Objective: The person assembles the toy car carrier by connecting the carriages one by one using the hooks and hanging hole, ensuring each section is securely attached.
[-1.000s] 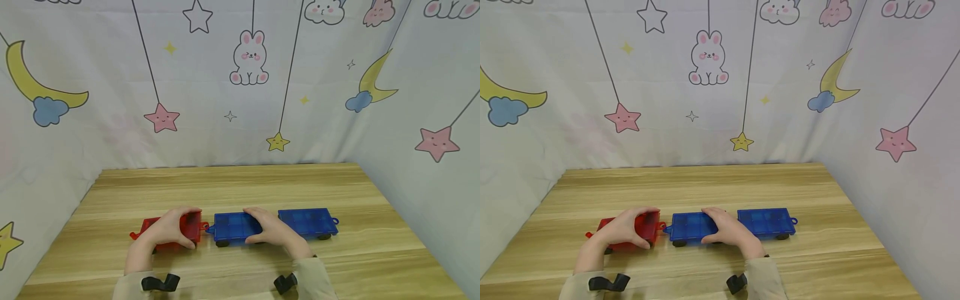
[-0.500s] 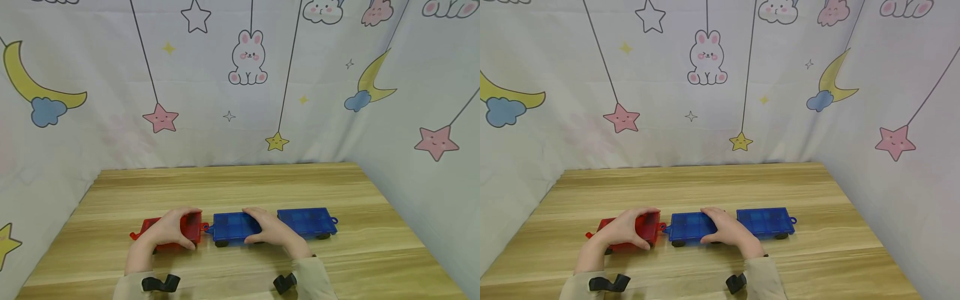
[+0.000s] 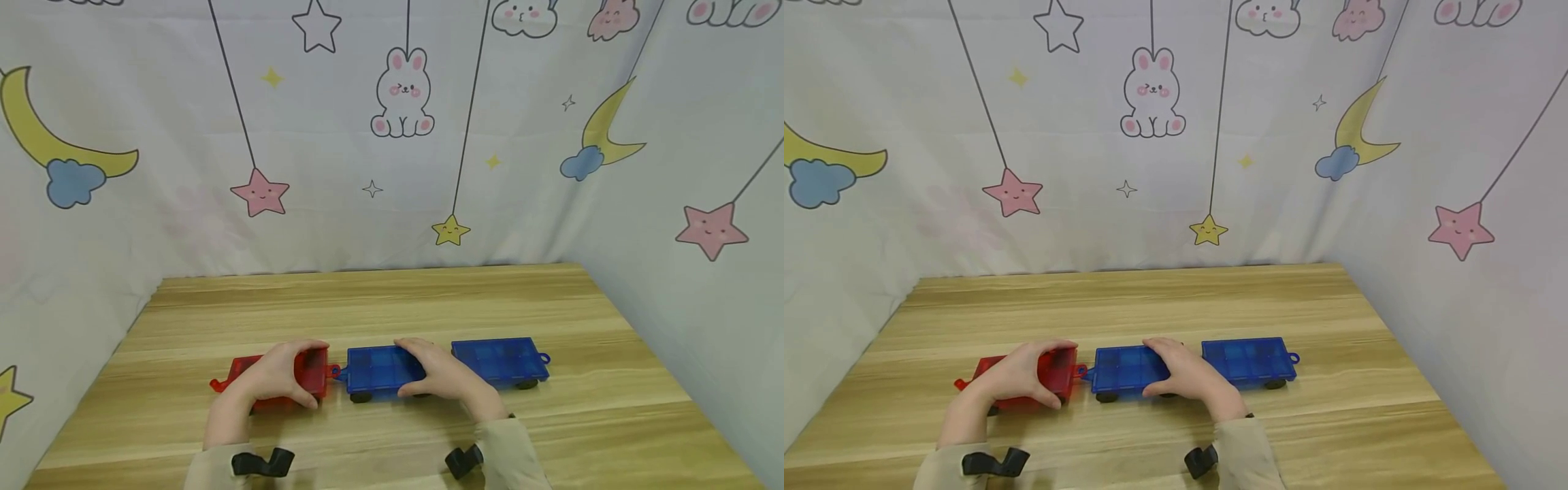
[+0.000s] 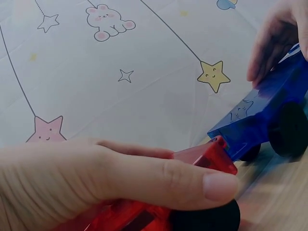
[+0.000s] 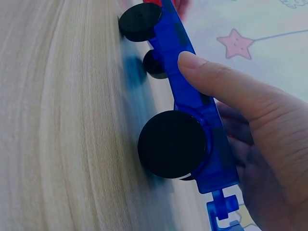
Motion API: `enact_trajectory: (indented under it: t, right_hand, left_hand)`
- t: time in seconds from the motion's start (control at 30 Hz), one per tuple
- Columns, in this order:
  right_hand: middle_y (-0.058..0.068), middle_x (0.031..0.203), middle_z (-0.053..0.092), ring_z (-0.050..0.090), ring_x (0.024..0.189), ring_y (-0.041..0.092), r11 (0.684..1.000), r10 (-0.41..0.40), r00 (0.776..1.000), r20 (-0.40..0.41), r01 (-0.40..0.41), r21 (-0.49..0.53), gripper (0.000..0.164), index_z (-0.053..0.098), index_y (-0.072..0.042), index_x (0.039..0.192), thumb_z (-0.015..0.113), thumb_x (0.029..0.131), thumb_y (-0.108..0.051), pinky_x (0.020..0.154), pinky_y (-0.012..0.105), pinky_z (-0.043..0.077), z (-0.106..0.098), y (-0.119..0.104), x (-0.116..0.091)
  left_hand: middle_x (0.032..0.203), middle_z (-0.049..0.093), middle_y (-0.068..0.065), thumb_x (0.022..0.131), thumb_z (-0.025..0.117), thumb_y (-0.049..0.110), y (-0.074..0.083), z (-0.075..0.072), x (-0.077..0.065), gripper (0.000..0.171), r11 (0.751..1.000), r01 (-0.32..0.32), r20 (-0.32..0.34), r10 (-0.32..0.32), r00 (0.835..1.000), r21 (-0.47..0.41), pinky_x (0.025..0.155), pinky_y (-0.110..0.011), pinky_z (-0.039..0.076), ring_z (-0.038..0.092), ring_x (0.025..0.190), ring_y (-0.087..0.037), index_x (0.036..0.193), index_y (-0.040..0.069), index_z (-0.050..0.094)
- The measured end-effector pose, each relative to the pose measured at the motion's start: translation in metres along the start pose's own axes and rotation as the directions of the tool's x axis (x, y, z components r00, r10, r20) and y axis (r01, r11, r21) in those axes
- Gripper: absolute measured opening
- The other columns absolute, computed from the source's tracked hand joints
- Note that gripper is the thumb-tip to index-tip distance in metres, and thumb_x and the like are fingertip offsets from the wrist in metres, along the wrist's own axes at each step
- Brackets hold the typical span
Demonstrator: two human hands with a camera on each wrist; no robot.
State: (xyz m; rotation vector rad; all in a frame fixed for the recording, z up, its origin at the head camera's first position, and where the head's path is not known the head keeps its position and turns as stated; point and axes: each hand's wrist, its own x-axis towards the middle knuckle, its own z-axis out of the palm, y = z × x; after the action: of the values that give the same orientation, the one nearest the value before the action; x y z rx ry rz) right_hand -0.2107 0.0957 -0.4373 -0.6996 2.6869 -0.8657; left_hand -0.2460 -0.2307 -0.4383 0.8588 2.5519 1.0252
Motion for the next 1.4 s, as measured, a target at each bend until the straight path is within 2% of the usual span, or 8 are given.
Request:
enact_trajectory:
  t: [0.43,1.03,1.1,1.2,1.3,1.4]
  right_hand:
    - [0.009,0.157,0.035,0.031,0.145,0.032,1.000,0.004,1.000,0.010,-0.004,-0.014,0.085,0.034,-0.012,0.153,0.075,0.084,-0.041,0.115,0.052,0.032,0.0002,-0.0004,0.0004]
    - [0.009,0.158,0.033,0.030,0.146,0.032,1.000,-0.012,1.000,0.014,0.013,-0.029,0.086,0.034,-0.011,0.153,0.075,0.084,-0.041,0.115,0.052,0.031,0.0002,-0.0004,0.0004]
    - [0.010,0.158,0.032,0.030,0.146,0.032,0.999,-0.013,1.000,0.011,0.013,-0.034,0.086,0.034,-0.011,0.153,0.075,0.083,-0.042,0.115,0.052,0.031,0.0003,-0.0003,0.0004]
    - [0.009,0.159,0.032,0.030,0.146,0.031,0.999,-0.010,1.000,0.010,0.011,-0.044,0.087,0.033,-0.012,0.153,0.075,0.083,-0.043,0.115,0.052,0.032,0.0006,-0.0003,0.0004]
    - [0.009,0.159,0.032,0.030,0.146,0.031,0.999,-0.007,1.000,0.012,0.008,-0.048,0.088,0.033,-0.012,0.153,0.074,0.083,-0.043,0.115,0.052,0.032,-0.0001,-0.0010,-0.0002]
    - [0.007,0.159,0.031,0.029,0.147,0.030,0.999,0.007,1.000,0.012,-0.007,-0.036,0.088,0.032,-0.014,0.154,0.075,0.083,-0.044,0.115,0.052,0.032,-0.0023,-0.0024,-0.0020]
  left_hand:
    - [0.124,0.060,-0.012,0.059,0.095,0.030,-0.0004,0.0014,0.0009,0.094,0.999,0.026,0.006,-0.026,1.000,0.025,0.076,-0.033,0.052,0.055,0.106,-0.027,0.137,0.003,0.052]
    - [0.118,0.061,-0.010,0.056,0.096,0.027,0.0012,0.0019,0.0008,0.094,0.999,0.038,0.012,-0.038,0.999,0.033,0.076,-0.034,0.051,0.055,0.102,-0.024,0.136,0.003,0.053]
    - [0.119,0.061,-0.010,0.055,0.097,0.028,0.0019,0.0018,0.0008,0.095,0.998,0.049,0.008,-0.049,0.999,0.041,0.078,-0.037,0.052,0.055,0.105,-0.028,0.136,0.004,0.053]
    - [0.121,0.061,-0.011,0.054,0.097,0.029,0.0031,0.0014,0.0004,0.096,0.997,0.060,-0.001,-0.060,0.998,0.052,0.085,-0.047,0.053,0.052,0.115,-0.040,0.136,0.005,0.054]
    - [0.127,0.060,-0.013,0.053,0.097,0.030,0.0041,0.0007,-0.0003,0.097,0.996,0.065,-0.007,-0.065,0.998,0.060,0.095,-0.059,0.047,0.041,0.128,-0.053,0.137,0.005,0.054]
    - [0.135,0.056,-0.018,0.053,0.097,0.030,0.0053,-0.0003,-0.0016,0.101,0.995,0.071,-0.003,-0.071,0.997,0.064,0.099,-0.065,0.041,0.033,0.133,-0.058,0.139,0.004,0.052]
